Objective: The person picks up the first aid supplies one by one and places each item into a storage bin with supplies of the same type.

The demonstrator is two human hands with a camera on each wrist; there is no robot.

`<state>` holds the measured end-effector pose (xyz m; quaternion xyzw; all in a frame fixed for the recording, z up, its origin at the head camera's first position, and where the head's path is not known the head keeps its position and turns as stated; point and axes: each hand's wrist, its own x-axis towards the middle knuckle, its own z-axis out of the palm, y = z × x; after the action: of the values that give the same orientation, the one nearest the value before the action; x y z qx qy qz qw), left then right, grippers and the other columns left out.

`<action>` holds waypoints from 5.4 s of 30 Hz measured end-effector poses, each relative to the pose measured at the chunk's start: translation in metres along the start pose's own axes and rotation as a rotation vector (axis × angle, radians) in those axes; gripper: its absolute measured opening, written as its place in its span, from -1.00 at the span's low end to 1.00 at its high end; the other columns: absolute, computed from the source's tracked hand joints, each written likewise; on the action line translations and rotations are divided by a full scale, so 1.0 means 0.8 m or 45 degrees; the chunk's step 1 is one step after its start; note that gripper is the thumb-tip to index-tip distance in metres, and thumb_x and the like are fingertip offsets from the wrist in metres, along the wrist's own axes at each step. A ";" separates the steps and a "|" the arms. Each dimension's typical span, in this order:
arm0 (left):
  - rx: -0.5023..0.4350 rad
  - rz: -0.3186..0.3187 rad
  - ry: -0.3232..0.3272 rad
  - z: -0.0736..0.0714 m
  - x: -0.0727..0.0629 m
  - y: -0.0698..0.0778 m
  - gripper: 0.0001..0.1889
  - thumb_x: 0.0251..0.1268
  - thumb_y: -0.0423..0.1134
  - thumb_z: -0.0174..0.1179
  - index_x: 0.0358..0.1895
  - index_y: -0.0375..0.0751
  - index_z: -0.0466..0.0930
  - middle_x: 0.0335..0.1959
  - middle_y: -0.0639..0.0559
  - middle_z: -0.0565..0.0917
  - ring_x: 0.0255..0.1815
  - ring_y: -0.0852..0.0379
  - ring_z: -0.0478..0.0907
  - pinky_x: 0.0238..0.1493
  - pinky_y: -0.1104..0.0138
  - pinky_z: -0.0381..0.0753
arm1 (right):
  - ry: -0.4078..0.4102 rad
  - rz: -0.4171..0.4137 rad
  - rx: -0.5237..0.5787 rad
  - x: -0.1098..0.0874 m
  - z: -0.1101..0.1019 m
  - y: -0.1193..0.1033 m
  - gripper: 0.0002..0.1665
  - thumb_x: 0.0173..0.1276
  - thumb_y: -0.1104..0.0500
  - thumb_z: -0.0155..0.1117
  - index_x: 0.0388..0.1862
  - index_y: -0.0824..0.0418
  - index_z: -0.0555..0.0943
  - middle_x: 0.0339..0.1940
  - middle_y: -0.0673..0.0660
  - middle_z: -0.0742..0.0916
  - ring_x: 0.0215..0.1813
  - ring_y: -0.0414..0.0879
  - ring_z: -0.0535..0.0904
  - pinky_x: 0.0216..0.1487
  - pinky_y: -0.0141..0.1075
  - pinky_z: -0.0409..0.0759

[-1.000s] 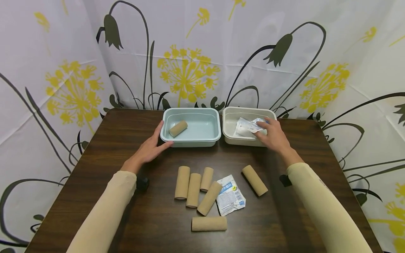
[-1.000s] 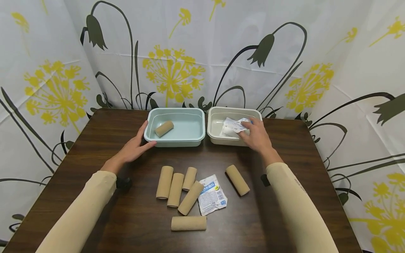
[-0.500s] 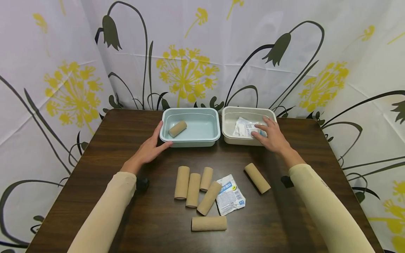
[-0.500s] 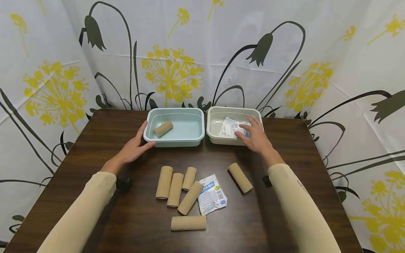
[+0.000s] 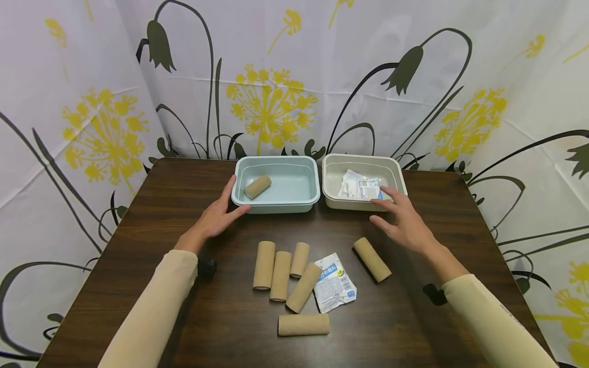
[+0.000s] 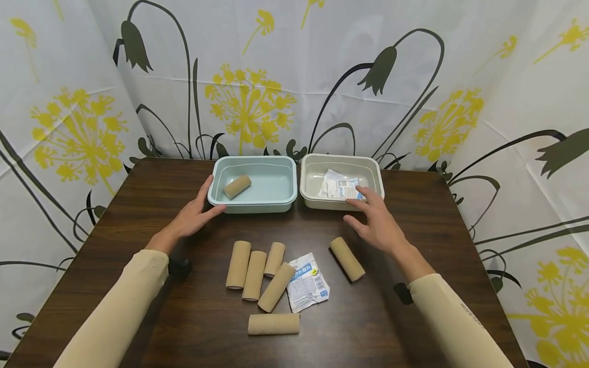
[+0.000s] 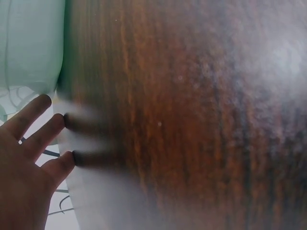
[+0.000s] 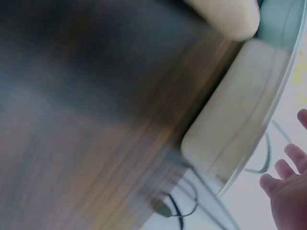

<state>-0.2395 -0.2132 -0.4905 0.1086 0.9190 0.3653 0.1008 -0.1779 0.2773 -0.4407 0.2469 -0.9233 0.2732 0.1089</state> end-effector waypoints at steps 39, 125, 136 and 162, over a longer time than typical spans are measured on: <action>0.015 0.003 0.025 0.002 -0.001 0.000 -0.01 0.31 0.40 0.01 0.54 0.42 -0.54 0.60 -0.13 -0.14 0.48 -0.41 0.03 0.26 -0.38 0.07 | -0.687 -0.175 0.057 -0.082 0.093 -0.099 -0.11 0.16 -0.11 0.50 0.43 0.08 0.38 0.46 0.23 0.32 0.52 0.21 0.11 0.35 0.10 0.28; 0.019 -0.018 0.034 0.005 0.003 -0.002 -0.04 0.29 0.42 -0.01 0.48 0.59 -0.58 0.60 -0.10 -0.10 0.46 -0.41 0.08 0.24 -0.39 0.09 | 0.031 0.218 -0.042 0.078 0.050 -0.016 -0.18 0.17 -0.10 0.50 0.32 0.27 0.49 0.31 0.32 0.45 0.35 0.25 0.29 0.28 0.10 0.30; 0.007 -0.024 0.031 0.005 0.004 -0.004 -0.03 0.28 0.43 0.00 0.49 0.57 -0.57 0.60 -0.08 -0.12 0.47 -0.39 0.07 0.25 -0.39 0.08 | 0.006 0.173 0.058 0.003 0.033 -0.061 -0.25 0.21 0.03 0.49 0.34 0.23 0.48 0.38 0.30 0.40 0.39 0.23 0.26 0.21 0.16 0.36; 0.009 -0.030 0.020 0.002 0.002 0.000 -0.06 0.32 0.41 -0.03 0.46 0.61 -0.61 0.61 -0.07 -0.16 0.49 -0.41 0.00 0.25 -0.41 0.03 | -0.243 0.276 -0.010 -0.098 0.055 -0.060 -0.14 0.23 0.29 0.40 0.50 0.14 0.31 0.32 0.25 0.48 0.12 0.15 0.54 -0.02 0.08 0.55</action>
<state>-0.2402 -0.2118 -0.4921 0.0953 0.9222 0.3618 0.0974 -0.0893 0.2488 -0.4814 0.1704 -0.9518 0.2551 -0.0086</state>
